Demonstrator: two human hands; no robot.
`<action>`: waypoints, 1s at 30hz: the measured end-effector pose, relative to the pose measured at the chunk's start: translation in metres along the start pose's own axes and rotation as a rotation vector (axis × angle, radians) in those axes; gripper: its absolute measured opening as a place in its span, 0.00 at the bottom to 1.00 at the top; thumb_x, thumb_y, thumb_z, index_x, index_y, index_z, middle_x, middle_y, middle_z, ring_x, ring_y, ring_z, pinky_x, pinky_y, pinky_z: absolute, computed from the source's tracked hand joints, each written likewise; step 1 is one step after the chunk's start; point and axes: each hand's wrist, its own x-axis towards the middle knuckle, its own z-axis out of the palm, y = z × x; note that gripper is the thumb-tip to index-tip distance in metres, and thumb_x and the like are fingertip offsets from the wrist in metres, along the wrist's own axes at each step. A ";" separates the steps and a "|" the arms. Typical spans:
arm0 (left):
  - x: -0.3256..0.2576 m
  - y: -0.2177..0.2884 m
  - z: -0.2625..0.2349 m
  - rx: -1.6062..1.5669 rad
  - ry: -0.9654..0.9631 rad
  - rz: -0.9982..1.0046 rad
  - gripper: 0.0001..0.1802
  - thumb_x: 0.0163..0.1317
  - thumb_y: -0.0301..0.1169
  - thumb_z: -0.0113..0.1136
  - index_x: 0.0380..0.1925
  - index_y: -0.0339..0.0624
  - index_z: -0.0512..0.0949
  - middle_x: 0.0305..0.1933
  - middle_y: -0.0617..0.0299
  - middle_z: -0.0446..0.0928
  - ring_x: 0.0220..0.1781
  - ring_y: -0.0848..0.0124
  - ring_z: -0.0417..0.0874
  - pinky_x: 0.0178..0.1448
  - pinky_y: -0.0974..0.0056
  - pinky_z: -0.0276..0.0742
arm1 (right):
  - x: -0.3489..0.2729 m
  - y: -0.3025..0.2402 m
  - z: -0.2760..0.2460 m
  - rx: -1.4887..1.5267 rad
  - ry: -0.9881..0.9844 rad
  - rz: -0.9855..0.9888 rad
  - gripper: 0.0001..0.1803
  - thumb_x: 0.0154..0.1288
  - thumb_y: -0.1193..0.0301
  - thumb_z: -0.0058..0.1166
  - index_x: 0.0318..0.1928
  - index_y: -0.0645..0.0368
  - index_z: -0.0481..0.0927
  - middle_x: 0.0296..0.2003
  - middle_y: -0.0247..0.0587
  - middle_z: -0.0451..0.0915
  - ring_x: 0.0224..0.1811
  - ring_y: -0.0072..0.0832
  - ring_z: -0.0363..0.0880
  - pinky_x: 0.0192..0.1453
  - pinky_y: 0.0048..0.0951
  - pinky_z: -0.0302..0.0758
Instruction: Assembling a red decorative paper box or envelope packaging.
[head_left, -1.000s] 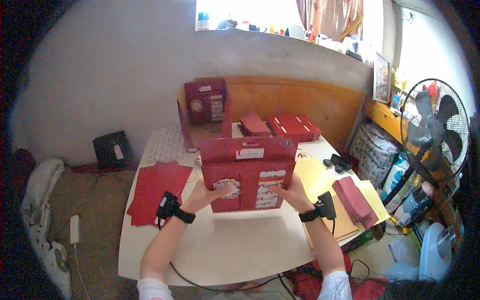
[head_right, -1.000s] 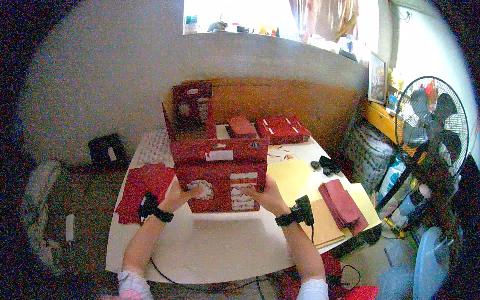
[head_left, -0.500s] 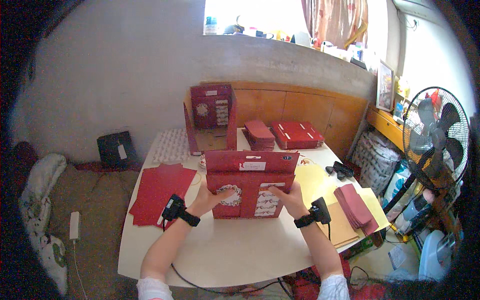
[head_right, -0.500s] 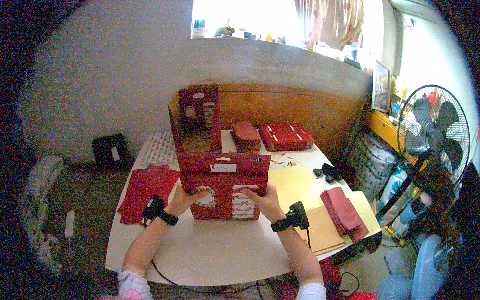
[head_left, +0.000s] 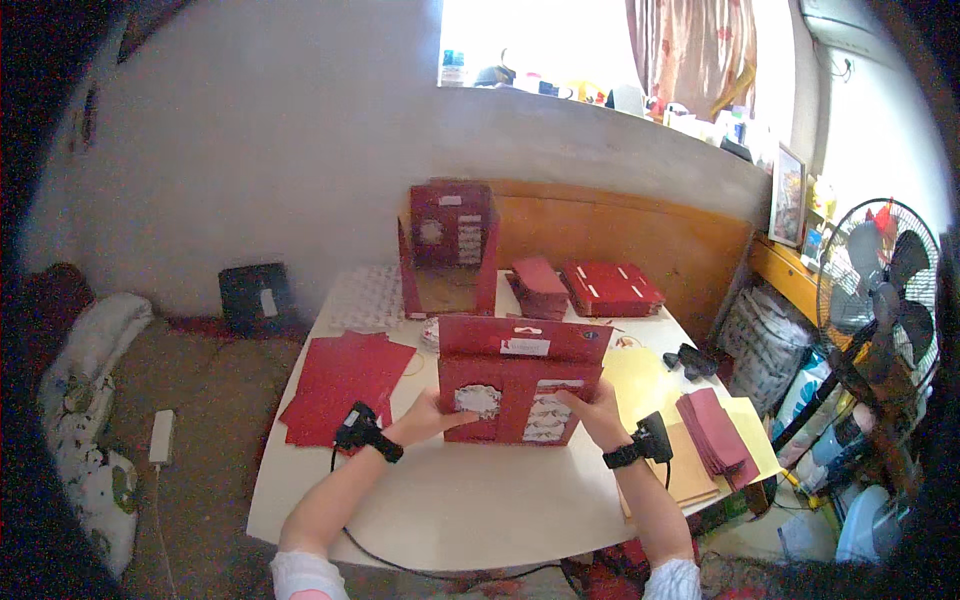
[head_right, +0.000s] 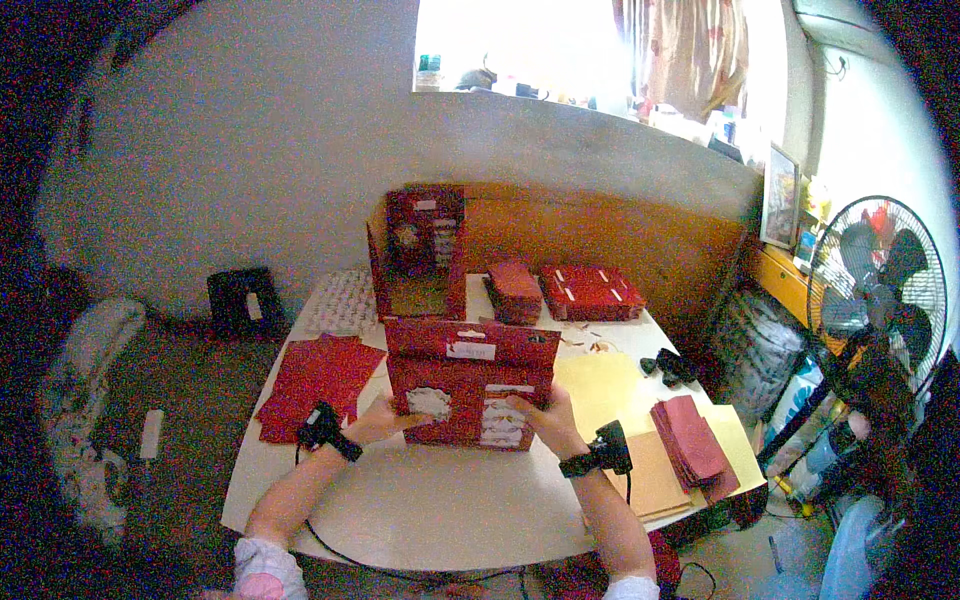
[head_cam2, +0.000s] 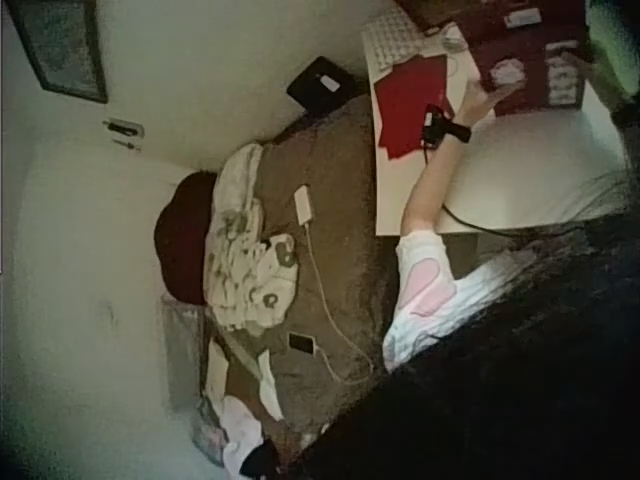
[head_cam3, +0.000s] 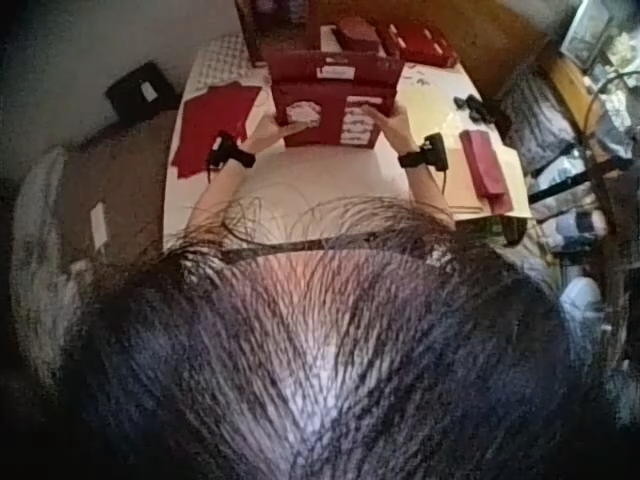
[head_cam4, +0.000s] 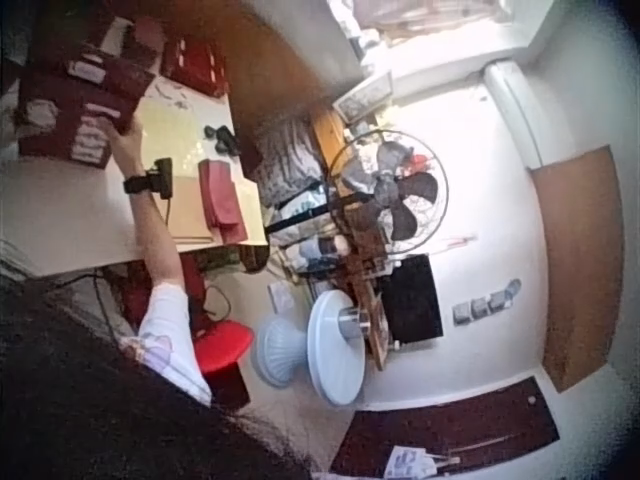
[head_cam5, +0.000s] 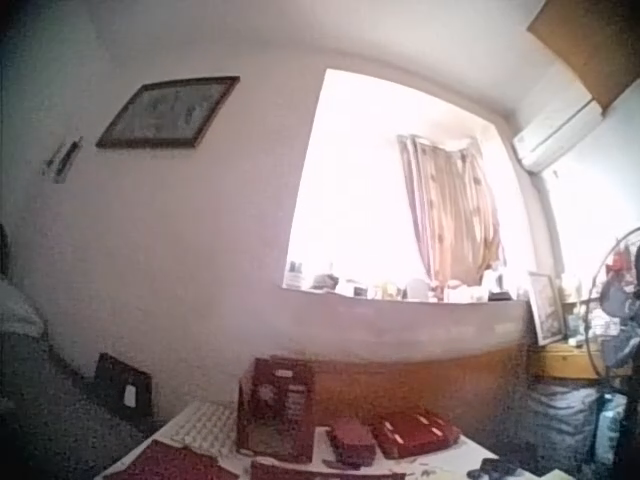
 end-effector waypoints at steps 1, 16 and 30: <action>0.000 -0.003 0.003 -0.056 0.050 0.046 0.19 0.52 0.27 0.62 0.45 0.35 0.73 0.45 0.62 0.76 0.46 0.75 0.75 0.50 0.67 0.72 | 0.001 -0.002 0.002 -0.017 0.014 -0.003 0.18 0.54 0.77 0.56 0.46 0.64 0.71 0.42 0.38 0.77 0.43 0.23 0.75 0.47 0.26 0.72; 0.075 0.119 -0.020 0.831 0.772 0.593 0.46 0.39 0.40 0.71 0.57 0.39 0.57 0.58 0.54 0.60 0.63 0.61 0.58 0.66 0.52 0.50 | 0.075 -0.068 0.004 -0.153 0.084 -0.282 0.16 0.52 0.76 0.58 0.43 0.63 0.74 0.36 0.36 0.79 0.37 0.19 0.75 0.41 0.22 0.72; 0.121 0.110 -0.050 1.305 0.273 0.486 0.41 0.30 0.36 0.72 0.47 0.40 0.62 0.37 0.51 0.65 0.42 0.54 0.67 0.44 0.54 0.62 | 0.098 -0.024 0.018 -0.244 -0.024 -0.298 0.25 0.53 0.70 0.60 0.51 0.60 0.66 0.44 0.40 0.75 0.46 0.25 0.72 0.50 0.27 0.68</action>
